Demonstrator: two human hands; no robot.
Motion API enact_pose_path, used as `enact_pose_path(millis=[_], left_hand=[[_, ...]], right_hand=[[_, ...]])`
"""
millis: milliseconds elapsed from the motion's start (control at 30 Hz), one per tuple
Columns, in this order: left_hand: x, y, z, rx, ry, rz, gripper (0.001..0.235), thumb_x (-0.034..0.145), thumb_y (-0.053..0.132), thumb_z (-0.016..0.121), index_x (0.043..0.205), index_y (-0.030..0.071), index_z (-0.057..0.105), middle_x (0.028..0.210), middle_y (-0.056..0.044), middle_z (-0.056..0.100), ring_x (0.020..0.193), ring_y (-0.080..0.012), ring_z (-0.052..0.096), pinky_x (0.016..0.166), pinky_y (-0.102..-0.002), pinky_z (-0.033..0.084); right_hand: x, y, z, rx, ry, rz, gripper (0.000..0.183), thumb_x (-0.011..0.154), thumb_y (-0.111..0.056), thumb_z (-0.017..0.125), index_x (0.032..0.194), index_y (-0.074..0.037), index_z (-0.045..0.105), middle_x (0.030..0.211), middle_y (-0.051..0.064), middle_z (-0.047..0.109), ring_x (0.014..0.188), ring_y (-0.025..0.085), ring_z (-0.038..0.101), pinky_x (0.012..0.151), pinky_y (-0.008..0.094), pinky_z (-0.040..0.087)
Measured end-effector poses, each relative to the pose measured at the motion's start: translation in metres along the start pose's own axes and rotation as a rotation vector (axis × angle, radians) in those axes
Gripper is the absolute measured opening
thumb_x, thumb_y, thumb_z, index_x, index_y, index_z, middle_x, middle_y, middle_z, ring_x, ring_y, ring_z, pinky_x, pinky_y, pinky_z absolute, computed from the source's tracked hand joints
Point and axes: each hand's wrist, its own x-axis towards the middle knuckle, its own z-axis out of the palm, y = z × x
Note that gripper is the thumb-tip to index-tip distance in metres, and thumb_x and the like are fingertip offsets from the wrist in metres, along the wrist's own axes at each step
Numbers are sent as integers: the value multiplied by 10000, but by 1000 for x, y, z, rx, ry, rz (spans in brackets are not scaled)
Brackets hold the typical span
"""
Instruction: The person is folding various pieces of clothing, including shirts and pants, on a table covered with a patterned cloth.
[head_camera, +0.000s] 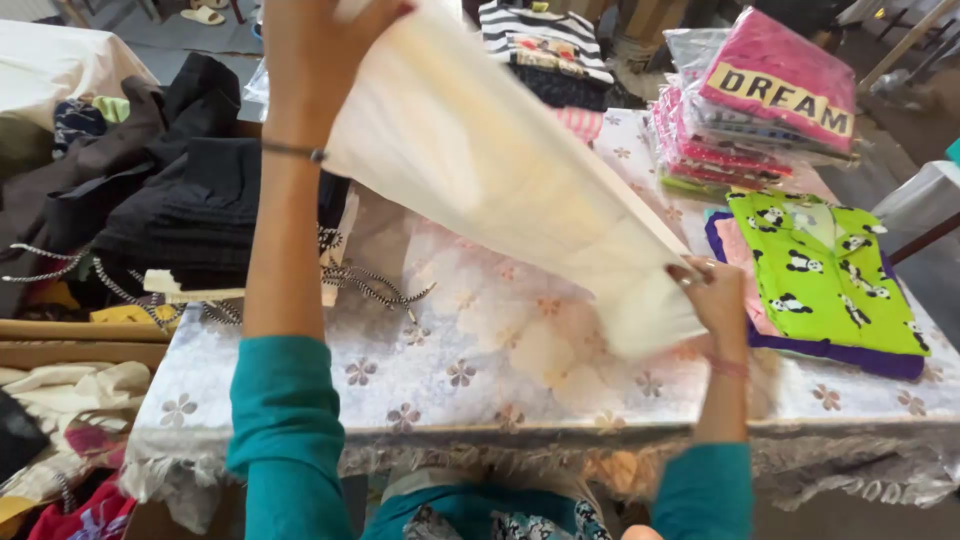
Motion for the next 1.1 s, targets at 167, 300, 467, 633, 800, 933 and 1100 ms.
enact_pose_path(millis=[167, 300, 467, 633, 800, 933, 1100], left_hand=[[-60, -23, -17, -472, 108, -257, 326, 932, 109, 850, 1138, -61, 663, 978, -186, 722, 806, -279, 731, 661, -341, 563], [-92, -45, -15, -445, -70, -567, 336, 975, 185, 925, 1055, -23, 673, 933, -164, 742, 800, -236, 722, 704, -332, 562], [-152, -50, 34, -149, -301, -675, 475, 935, 337, 923, 1069, -36, 662, 900, -216, 729, 795, -352, 698, 670, -416, 548], [-241, -37, 135, 376, -620, -623, 386, 1004, 260, 724, 1292, 37, 595, 1206, -155, 692, 1109, -374, 675, 833, -462, 566], [-261, 21, 153, 242, -634, -524, 529, 940, 379, 718, 1325, 42, 581, 1414, -180, 578, 1265, -393, 555, 1041, -516, 443], [-276, 83, 139, 8, -756, -405, 798, 872, 636, 645, 1378, 26, 554, 1499, -254, 447, 1387, -426, 402, 1139, -619, 248], [-329, 54, 127, -48, -839, -500, 832, 914, 664, 585, 1470, 48, 520, 1548, -355, 312, 1439, -588, 254, 1150, -698, 119]], right_hand=[[-3, -4, -81, -2, -75, 165, 259, 877, -180, 828, 1087, -31, 804, 787, 51, 710, 653, 102, 532, 563, 315, 409], [15, 15, -113, 91, -219, 158, 240, 868, -153, 826, 1038, 12, 787, 862, 61, 741, 756, 113, 613, 679, 285, 484], [45, 15, -59, 310, -149, 176, 217, 932, -112, 740, 1126, -17, 735, 1017, 26, 745, 878, 79, 659, 765, 249, 542], [64, 137, 37, 471, 88, 180, 363, 931, -136, 841, 1208, 51, 700, 1067, 49, 716, 898, 96, 653, 808, 225, 525], [48, 79, 25, 460, -170, 630, 410, 850, -235, 806, 1149, 18, 685, 889, 52, 726, 658, 137, 665, 557, 290, 517], [34, 67, 17, 216, -365, 594, 395, 830, -216, 787, 1177, -38, 722, 811, 74, 706, 537, 200, 573, 447, 373, 415], [33, 75, 15, 340, -207, 711, 296, 881, -217, 768, 1113, -36, 735, 865, 47, 707, 649, 171, 649, 523, 350, 514]])
